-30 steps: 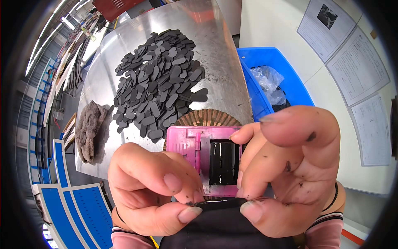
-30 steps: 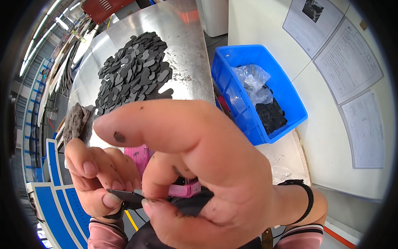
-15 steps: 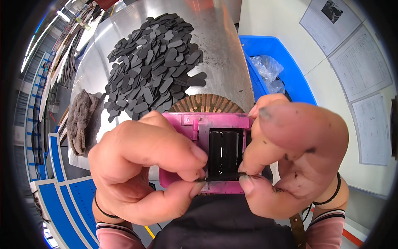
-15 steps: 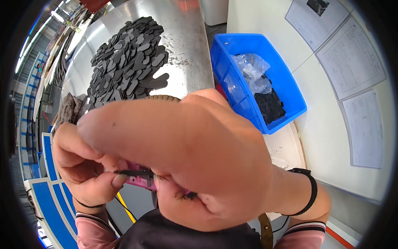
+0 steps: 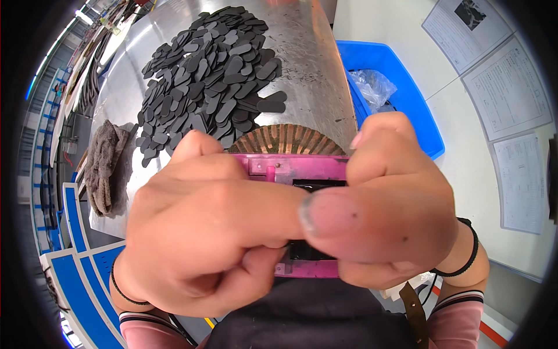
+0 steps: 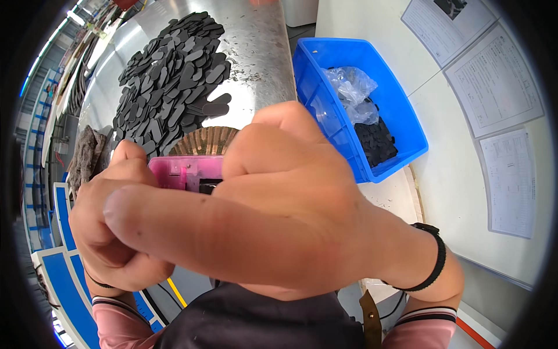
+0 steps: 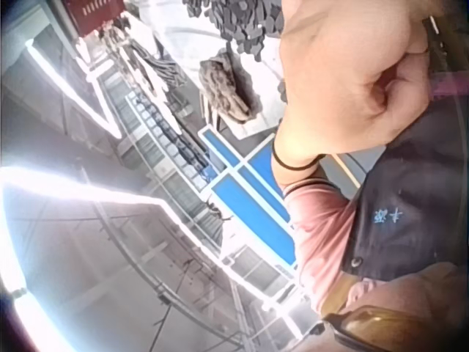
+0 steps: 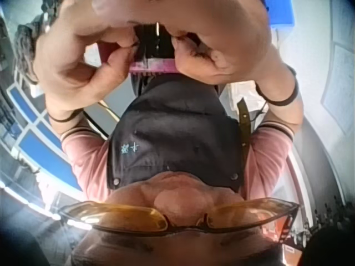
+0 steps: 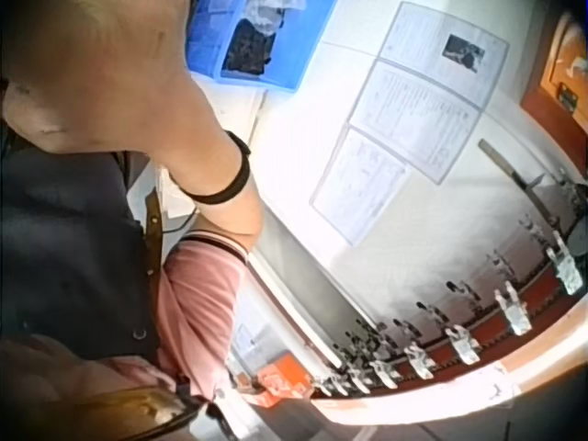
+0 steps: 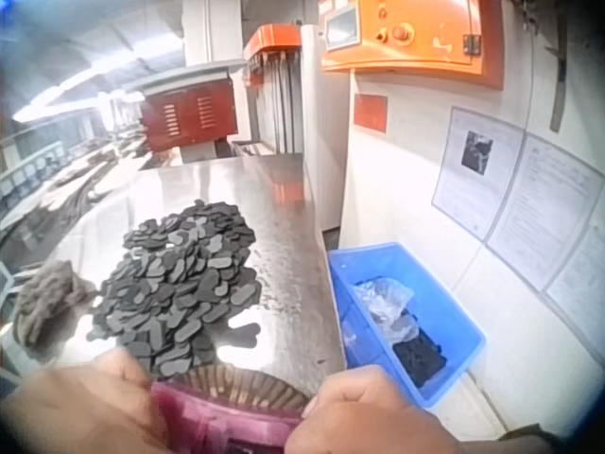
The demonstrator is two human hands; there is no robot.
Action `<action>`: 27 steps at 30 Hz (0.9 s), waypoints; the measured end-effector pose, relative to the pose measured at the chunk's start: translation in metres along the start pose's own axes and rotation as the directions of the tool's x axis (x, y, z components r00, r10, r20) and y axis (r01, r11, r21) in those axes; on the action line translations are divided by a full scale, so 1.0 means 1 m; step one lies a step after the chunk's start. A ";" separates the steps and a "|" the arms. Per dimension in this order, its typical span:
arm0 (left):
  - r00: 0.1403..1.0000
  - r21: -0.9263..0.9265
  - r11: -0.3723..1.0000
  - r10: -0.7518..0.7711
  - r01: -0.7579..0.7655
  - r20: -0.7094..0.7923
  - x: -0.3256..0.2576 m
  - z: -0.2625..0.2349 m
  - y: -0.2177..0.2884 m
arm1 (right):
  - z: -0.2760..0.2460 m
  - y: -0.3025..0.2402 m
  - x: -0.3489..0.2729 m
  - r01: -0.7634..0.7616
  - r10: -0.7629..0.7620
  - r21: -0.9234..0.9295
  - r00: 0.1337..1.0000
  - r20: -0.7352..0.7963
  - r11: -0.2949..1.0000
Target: Dyeing the edges of small leather pieces using a manual roller device and hanging them on a machine.
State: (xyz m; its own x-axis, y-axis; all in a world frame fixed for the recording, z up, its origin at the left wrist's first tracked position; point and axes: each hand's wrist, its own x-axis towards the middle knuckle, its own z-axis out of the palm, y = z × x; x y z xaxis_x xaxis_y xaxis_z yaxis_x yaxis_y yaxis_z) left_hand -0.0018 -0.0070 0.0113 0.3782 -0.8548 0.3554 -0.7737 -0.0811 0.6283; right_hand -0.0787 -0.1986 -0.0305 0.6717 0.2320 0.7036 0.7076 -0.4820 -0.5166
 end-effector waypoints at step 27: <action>0.826 -0.928 0.348 -0.479 -0.132 -0.297 -0.049 0.012 0.054 | -0.038 -0.001 -0.017 -0.395 0.486 0.328 0.831 -0.271 0.858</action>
State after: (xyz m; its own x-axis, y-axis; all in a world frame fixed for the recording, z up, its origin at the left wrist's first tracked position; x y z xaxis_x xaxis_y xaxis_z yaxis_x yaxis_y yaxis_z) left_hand -0.0688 0.0243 0.0194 0.8340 -0.5150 0.1981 0.1526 0.5603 0.8141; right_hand -0.0989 -0.2341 -0.0232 0.8422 -0.2707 0.4662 0.4143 -0.2285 -0.8810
